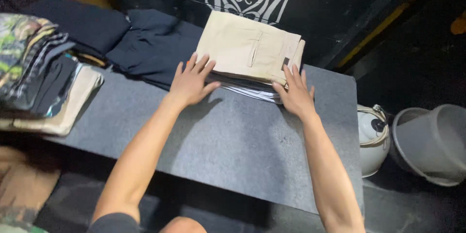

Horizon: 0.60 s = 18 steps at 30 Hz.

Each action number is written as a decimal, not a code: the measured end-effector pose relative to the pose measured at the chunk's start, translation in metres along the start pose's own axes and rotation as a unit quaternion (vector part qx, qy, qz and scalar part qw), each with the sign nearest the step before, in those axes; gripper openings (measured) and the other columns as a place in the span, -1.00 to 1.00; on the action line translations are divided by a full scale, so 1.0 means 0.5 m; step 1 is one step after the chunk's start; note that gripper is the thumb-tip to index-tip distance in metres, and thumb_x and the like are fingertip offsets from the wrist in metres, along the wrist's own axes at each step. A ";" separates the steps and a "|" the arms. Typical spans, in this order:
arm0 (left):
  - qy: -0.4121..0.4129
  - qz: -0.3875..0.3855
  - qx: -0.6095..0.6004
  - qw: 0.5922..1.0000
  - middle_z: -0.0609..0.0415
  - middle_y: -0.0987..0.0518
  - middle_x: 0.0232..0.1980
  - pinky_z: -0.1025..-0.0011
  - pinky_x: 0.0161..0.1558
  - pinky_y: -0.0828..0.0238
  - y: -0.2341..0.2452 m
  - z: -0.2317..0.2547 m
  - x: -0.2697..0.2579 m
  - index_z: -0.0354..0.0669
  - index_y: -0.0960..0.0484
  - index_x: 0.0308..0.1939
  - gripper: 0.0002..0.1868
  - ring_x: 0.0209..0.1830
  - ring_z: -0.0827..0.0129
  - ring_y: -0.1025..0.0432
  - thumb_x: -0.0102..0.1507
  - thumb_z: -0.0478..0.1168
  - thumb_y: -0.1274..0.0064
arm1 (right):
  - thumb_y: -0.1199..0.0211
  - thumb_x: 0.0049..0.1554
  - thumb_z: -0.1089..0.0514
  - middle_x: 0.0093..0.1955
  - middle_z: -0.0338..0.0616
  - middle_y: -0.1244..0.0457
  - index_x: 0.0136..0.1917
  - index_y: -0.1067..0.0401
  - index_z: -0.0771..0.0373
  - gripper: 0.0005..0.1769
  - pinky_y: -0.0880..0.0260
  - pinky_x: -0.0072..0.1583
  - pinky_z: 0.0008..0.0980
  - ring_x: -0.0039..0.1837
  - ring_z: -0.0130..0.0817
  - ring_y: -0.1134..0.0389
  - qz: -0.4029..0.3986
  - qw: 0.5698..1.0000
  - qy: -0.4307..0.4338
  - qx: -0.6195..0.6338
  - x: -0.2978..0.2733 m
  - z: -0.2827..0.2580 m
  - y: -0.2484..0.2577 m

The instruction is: Folding various pairs of pants and stacking them neatly on a surface

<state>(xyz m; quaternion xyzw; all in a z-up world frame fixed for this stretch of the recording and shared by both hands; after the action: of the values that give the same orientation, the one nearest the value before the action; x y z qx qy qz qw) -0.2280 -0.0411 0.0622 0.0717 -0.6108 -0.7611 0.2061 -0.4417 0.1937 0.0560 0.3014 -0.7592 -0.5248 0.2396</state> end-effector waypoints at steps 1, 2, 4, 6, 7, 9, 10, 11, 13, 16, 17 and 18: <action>0.008 0.004 -0.001 1.000 0.04 -0.05 0.64 -0.29 0.43 0.20 -0.016 -0.006 -0.042 0.03 -0.22 0.53 -0.16 0.64 -0.05 0.17 0.28 0.35 0.12 | -0.01 0.22 -0.39 0.76 -0.21 0.34 0.66 0.03 -0.12 -0.16 0.40 0.51 0.51 0.75 -0.07 0.42 -0.002 1.000 0.008 -0.002 -0.014 0.019 -0.004; 0.006 0.005 -0.025 1.000 0.02 -0.10 0.62 -0.23 0.43 0.15 -0.034 -0.010 -0.085 0.01 -0.27 0.50 -0.18 0.63 -0.04 0.12 0.27 0.31 0.06 | -0.05 0.19 -0.35 0.75 -0.19 0.31 0.66 0.05 -0.08 -0.13 0.35 0.50 0.47 0.73 -0.03 0.37 -0.009 1.000 0.000 0.024 -0.027 0.043 -0.010; 0.016 0.004 -0.050 0.999 -0.01 -0.16 0.59 -0.16 0.43 0.10 -0.050 -0.007 -0.168 -0.02 -0.31 0.48 -0.20 0.62 -0.04 0.07 0.27 0.28 0.01 | -0.08 0.17 -0.31 0.74 -0.16 0.27 0.66 0.07 -0.04 -0.09 0.29 0.48 0.43 0.71 0.01 0.32 -0.025 0.998 -0.001 0.050 -0.041 0.095 -0.038; -0.012 -0.004 -0.105 0.994 -0.05 -0.28 0.54 -0.01 0.44 -0.01 -0.043 0.018 -0.252 -0.03 -0.45 0.40 -0.31 0.59 -0.01 -0.04 0.27 0.19 -0.06 | -0.18 0.21 -0.27 0.70 0.16 0.18 0.67 0.03 0.17 -0.06 0.09 0.56 0.11 0.66 0.24 0.18 0.037 0.993 0.072 0.081 -0.037 0.121 -0.058; 0.004 -0.003 -0.103 0.995 -0.05 -0.28 0.54 -0.01 0.44 -0.01 -0.029 0.018 -0.280 -0.03 -0.45 0.40 -0.31 0.59 -0.01 -0.04 0.27 0.19 -0.06 | -0.18 0.21 -0.27 0.70 0.16 0.18 0.67 0.03 0.17 -0.06 0.09 0.56 0.11 0.66 0.24 0.18 0.027 0.993 0.084 0.084 -0.038 0.102 -0.064; -0.022 0.018 -0.137 0.990 -0.04 -0.39 0.48 0.09 0.42 -0.12 0.004 0.041 -0.335 -0.04 -0.54 0.33 -0.40 0.53 0.02 -0.17 0.28 0.12 -0.09 | -0.25 0.26 -0.20 0.68 0.31 0.11 0.65 -0.05 0.26 -0.12 0.07 0.55 0.01 0.64 0.37 0.11 0.105 0.988 0.102 0.042 -0.052 0.070 -0.039; -0.008 0.018 -0.140 0.990 -0.04 -0.39 0.48 0.09 0.42 -0.12 0.005 0.052 -0.374 -0.04 -0.54 0.33 -0.40 0.53 0.02 -0.17 0.28 0.12 -0.09 | -0.25 0.26 -0.20 0.68 0.31 0.11 0.65 -0.05 0.26 -0.12 0.07 0.55 0.01 0.64 0.37 0.11 0.093 0.988 0.111 0.042 -0.075 0.040 -0.033; -0.011 0.019 -0.147 0.989 -0.03 -0.44 0.44 0.13 0.41 -0.17 0.018 0.056 -0.392 -0.05 -0.56 0.30 -0.43 0.50 0.04 -0.24 0.28 0.10 -0.09 | -0.28 0.24 -0.20 0.69 0.26 0.10 0.63 -0.10 0.23 -0.13 0.04 0.55 0.05 0.65 0.34 0.11 0.128 0.985 0.109 0.045 -0.078 0.004 -0.004; -0.007 0.030 -0.151 0.988 -0.02 -0.50 0.41 0.16 0.41 -0.22 0.055 0.070 -0.445 -0.06 -0.58 0.28 -0.45 0.46 0.06 -0.31 0.28 0.08 -0.10 | -0.30 0.21 -0.19 0.70 0.22 0.09 0.62 -0.14 0.20 -0.14 0.00 0.55 0.10 0.66 0.30 0.10 0.162 0.978 0.118 0.051 -0.088 -0.056 0.026; 0.049 -0.082 -0.322 0.942 -0.04 -0.46 0.40 0.25 0.27 -0.36 0.016 0.074 -0.573 -0.08 -0.55 0.27 -0.42 0.30 0.13 -0.43 0.21 0.05 -0.11 | -0.36 0.15 -0.15 0.69 0.17 0.12 0.57 -0.22 0.15 -0.17 0.05 0.43 0.32 0.65 0.27 0.17 0.148 0.983 0.107 0.021 -0.099 -0.099 0.006; 0.044 -0.138 -0.402 0.904 -0.01 -0.51 0.40 0.26 0.32 -0.34 -0.024 0.065 -0.637 -0.09 -0.56 0.30 -0.43 0.36 0.18 -0.42 0.26 0.06 -0.09 | -0.37 0.18 -0.15 0.71 0.15 0.12 0.55 -0.26 0.12 -0.23 0.06 0.47 0.34 0.67 0.25 0.17 0.171 0.977 0.129 0.010 -0.103 -0.124 -0.002; 0.038 -0.191 -0.479 0.856 0.01 -0.55 0.40 0.27 0.37 -0.31 -0.061 0.060 -0.703 -0.10 -0.56 0.32 -0.44 0.41 0.24 -0.41 0.31 0.07 -0.07 | -0.38 0.21 -0.15 0.73 0.12 0.12 0.54 -0.31 0.09 -0.28 0.06 0.51 0.35 0.69 0.23 0.17 0.194 0.969 0.151 -0.001 -0.107 -0.150 -0.010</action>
<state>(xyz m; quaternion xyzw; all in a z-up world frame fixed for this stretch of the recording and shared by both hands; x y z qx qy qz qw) 0.0721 0.1320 -0.0100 0.1082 -0.1366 -0.9807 0.0887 -0.3520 0.1813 0.0740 0.2239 -0.7576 -0.4180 0.4486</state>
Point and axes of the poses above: each hand's wrist, its own x-axis towards the middle knuckle, its own y-axis out of the back of the hand, z = x × y, the point moved 8 cm from there along x, towards the middle knuckle
